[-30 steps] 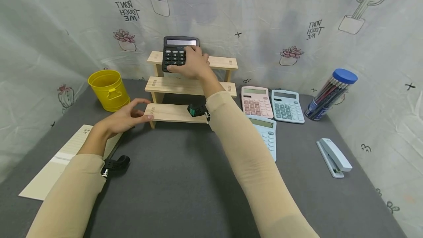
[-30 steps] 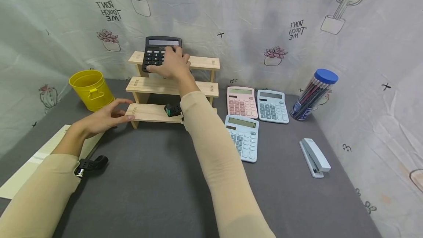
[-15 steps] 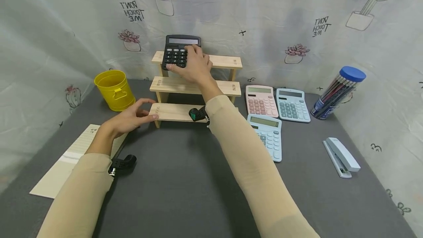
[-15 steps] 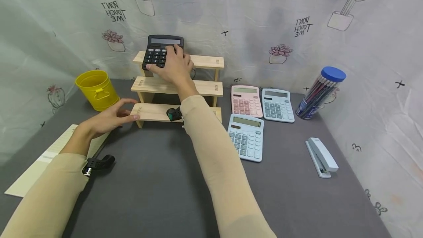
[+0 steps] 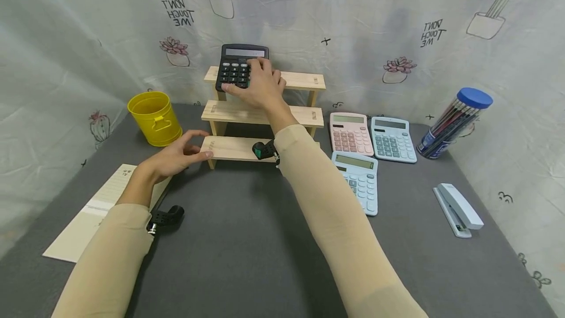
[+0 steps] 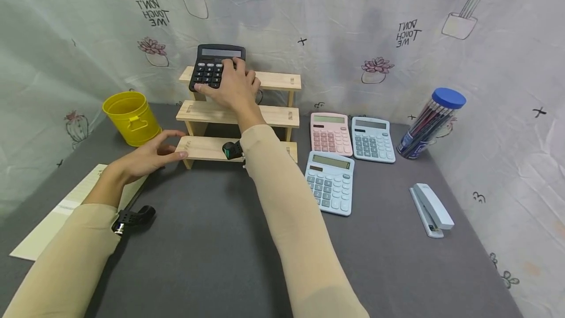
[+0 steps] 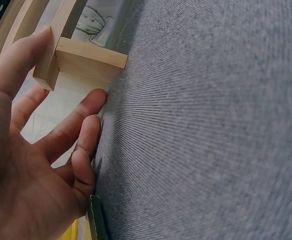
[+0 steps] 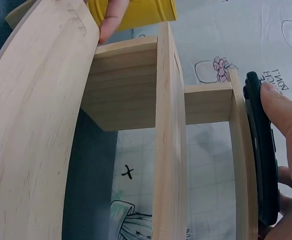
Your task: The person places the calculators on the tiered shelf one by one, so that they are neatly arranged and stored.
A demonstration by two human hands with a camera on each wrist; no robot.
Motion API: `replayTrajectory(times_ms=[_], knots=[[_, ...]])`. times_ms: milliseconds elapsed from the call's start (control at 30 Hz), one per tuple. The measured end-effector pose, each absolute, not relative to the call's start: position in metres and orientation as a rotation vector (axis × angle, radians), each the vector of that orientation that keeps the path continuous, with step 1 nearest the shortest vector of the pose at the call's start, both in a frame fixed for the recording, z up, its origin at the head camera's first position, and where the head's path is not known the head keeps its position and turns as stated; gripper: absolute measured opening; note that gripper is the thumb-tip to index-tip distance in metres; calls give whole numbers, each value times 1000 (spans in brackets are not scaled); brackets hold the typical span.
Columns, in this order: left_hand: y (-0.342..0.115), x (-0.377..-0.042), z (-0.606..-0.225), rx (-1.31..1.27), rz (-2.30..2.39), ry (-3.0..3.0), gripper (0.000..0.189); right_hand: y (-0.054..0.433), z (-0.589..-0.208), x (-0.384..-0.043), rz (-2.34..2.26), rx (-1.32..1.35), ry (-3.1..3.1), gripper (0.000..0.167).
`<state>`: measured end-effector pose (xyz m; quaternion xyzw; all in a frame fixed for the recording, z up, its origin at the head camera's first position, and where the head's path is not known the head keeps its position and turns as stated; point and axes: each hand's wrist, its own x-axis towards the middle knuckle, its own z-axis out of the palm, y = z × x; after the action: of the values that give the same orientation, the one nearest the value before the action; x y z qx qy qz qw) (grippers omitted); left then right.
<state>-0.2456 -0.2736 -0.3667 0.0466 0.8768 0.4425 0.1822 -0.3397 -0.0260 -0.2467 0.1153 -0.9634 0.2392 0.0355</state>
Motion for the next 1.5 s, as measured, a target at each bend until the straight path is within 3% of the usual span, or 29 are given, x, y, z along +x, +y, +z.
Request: replayTrajectory(times_ms=[900,1500], knots=[[-280,-240,-364,123,1244,2479,87,-36,-247,-332,635,351,-3002,93],[-280,-247,-368,140,1220,2489,86,47,-244,-296,682,522,-2901,93]])
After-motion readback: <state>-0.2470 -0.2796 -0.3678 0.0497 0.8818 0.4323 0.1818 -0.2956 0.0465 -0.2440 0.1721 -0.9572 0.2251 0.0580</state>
